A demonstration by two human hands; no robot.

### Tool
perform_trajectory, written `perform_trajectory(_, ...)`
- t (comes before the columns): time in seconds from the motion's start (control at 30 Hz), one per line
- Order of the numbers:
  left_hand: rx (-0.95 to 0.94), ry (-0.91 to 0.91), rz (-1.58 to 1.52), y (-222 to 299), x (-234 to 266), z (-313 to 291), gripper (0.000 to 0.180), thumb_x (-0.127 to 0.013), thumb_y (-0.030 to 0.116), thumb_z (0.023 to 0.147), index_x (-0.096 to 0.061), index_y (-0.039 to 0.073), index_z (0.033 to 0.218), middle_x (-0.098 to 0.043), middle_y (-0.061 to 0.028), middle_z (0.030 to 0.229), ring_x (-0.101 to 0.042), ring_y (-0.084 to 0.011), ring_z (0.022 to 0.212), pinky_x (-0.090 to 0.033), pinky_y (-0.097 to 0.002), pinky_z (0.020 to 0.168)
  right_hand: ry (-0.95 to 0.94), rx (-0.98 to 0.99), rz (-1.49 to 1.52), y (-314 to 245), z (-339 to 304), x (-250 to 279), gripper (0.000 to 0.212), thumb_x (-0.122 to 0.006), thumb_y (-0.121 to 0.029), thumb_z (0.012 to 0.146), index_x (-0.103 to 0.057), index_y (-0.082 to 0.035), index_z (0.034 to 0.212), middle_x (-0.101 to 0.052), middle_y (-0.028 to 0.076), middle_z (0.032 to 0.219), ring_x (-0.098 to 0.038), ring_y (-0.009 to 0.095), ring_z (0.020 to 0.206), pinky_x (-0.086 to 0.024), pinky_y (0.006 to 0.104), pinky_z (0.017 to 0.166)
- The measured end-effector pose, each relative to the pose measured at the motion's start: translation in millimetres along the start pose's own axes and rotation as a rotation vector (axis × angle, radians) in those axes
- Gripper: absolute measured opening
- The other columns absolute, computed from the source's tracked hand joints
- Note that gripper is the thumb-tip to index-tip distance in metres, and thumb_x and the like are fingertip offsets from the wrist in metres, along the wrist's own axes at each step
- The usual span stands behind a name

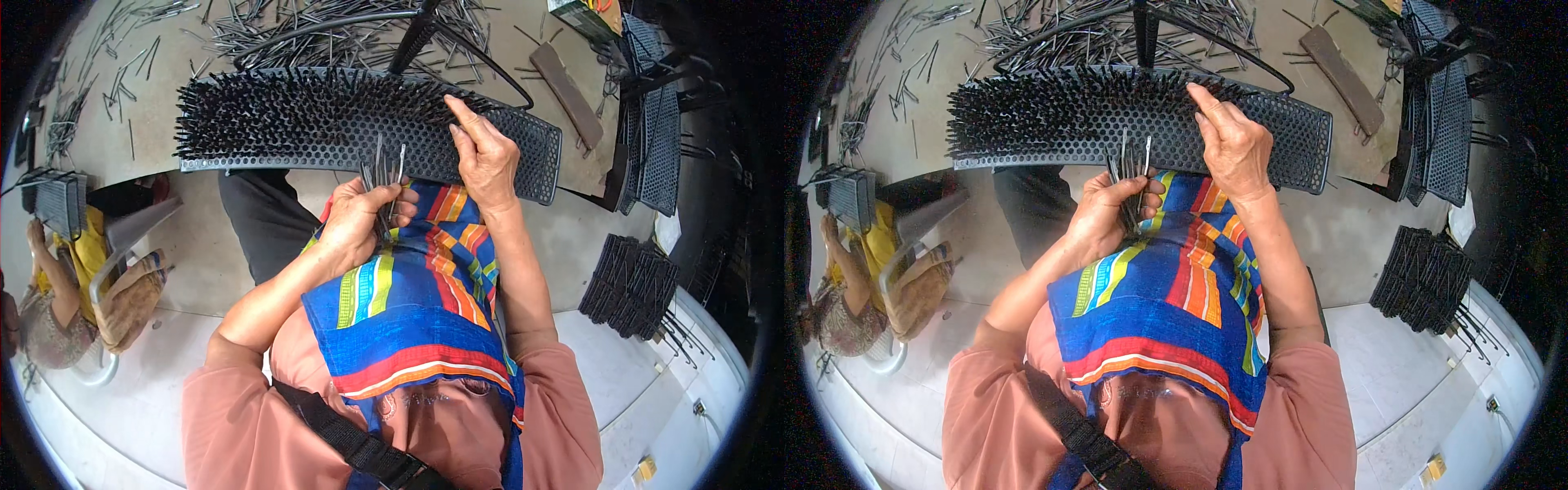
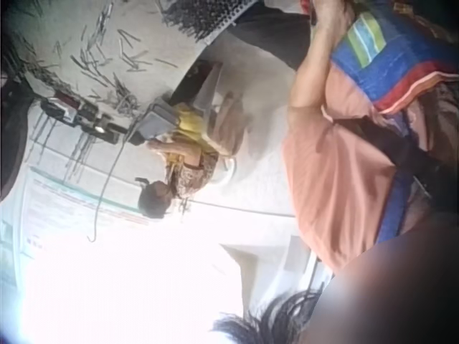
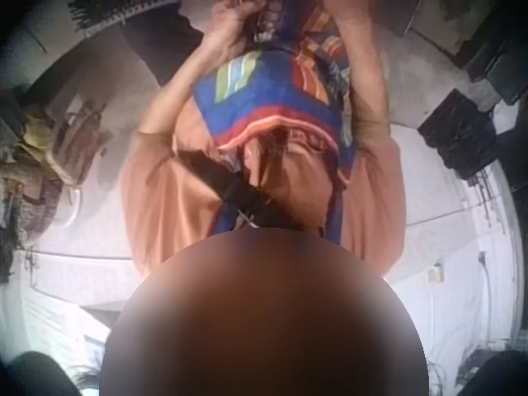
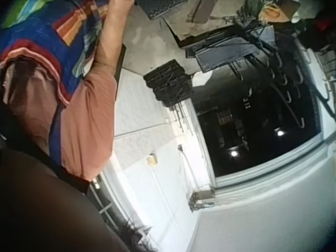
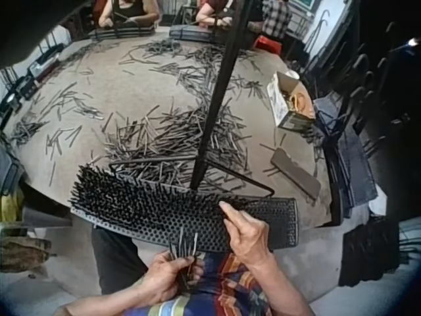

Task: The worker is manually inserting black bristles into a perforated plastic base to assemble industrial brushes.

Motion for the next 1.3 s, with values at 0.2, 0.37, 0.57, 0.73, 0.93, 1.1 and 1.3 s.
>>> perform_trajectory(0.2, -0.010, -0.018, 0.009, 0, 7, 1, 0.016, -0.058, 0.002, 0.091, -0.063, -0.005, 0.105, -0.070, -0.0151, 0.088, -0.067, -0.0195, 0.071, -0.057, -0.0308, 0.063, -0.040, 0.074, -0.075, -3, -12, -12, 0.046, -0.065, 0.003, 0.082, -0.065, -0.014, 0.125, -0.067, 0.011, 0.085, -0.065, 0.023, 0.066, -0.052, 0.0329, 0.062)
perform_trajectory(0.37, -0.011, -0.011, 0.029, 2, 5, 2, 0.015, -0.058, 0.001, 0.090, -0.064, -0.005, 0.103, -0.070, -0.0156, 0.087, -0.067, -0.0195, 0.069, -0.057, -0.0298, 0.061, 0.197, 0.106, 0.151, -26, -22, 9, 0.032, -0.062, 0.008, 0.083, -0.069, -0.003, 0.112, -0.064, 0.010, 0.079, -0.062, 0.015, 0.064, -0.049, 0.0277, 0.058)
perform_trajectory(0.57, -0.036, 0.044, -0.027, 3, 13, 4, 0.011, -0.058, -0.003, 0.088, -0.064, -0.003, 0.099, -0.070, -0.0158, 0.086, -0.068, -0.0199, 0.067, -0.057, -0.0294, 0.059, -0.334, 0.485, 0.195, -179, 11, 68, 0.028, -0.069, -0.009, 0.068, -0.074, -0.010, 0.095, -0.069, 0.006, 0.086, -0.065, 0.019, 0.070, -0.046, 0.0307, 0.057)
perform_trajectory(0.73, -0.013, -0.006, -0.023, -10, 0, 4, 0.010, -0.058, -0.003, 0.088, -0.061, -0.005, 0.098, -0.069, -0.0165, 0.082, -0.067, -0.0208, 0.062, -0.056, -0.0304, 0.054, -0.169, 0.355, 0.155, -265, 22, 119, 0.036, -0.074, -0.021, 0.058, -0.074, -0.013, 0.093, -0.064, 0.002, 0.079, -0.054, 0.015, 0.062, -0.041, 0.0301, 0.057)
perform_trajectory(0.93, -0.026, 0.011, -0.071, -4, 10, -2, 0.009, -0.057, -0.002, 0.089, -0.059, -0.005, 0.097, -0.068, -0.0179, 0.081, -0.066, -0.0220, 0.060, -0.055, -0.0307, 0.052, -0.276, 0.249, 0.045, -284, 30, 115, 0.031, -0.082, -0.033, 0.055, -0.071, -0.014, 0.077, -0.052, -0.003, 0.064, -0.038, 0.013, 0.055, -0.030, 0.0316, 0.051)
perform_trajectory(1.1, 0.038, -0.085, -0.117, -12, -17, 4, 0.008, -0.057, -0.001, 0.090, -0.058, -0.005, 0.097, -0.069, -0.0179, 0.081, -0.066, -0.0228, 0.059, -0.056, -0.0317, 0.053, -0.026, 0.511, 0.033, -281, 29, 118, 0.024, -0.078, -0.022, 0.061, -0.071, -0.013, 0.082, -0.055, 0.000, 0.064, -0.038, 0.015, 0.050, -0.033, 0.0315, 0.048)
perform_trajectory(1.3, -0.048, -0.060, -0.037, 4, 11, 4, 0.014, -0.052, 0.002, 0.092, -0.062, -0.003, 0.101, -0.069, -0.0159, 0.090, -0.066, -0.0190, 0.070, -0.056, -0.0301, 0.060, -0.014, 0.602, 0.190, -235, 34, 87, 0.022, -0.074, -0.016, 0.070, -0.071, -0.008, 0.090, -0.063, 0.005, 0.082, -0.051, 0.018, 0.059, -0.043, 0.0322, 0.054)
Point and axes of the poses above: each hand's wrist, its own z-axis towards the middle knuckle, its own x-axis out of the back of the hand, y = z × x, the point moved 6 cm from there along z, towards the middle knuckle
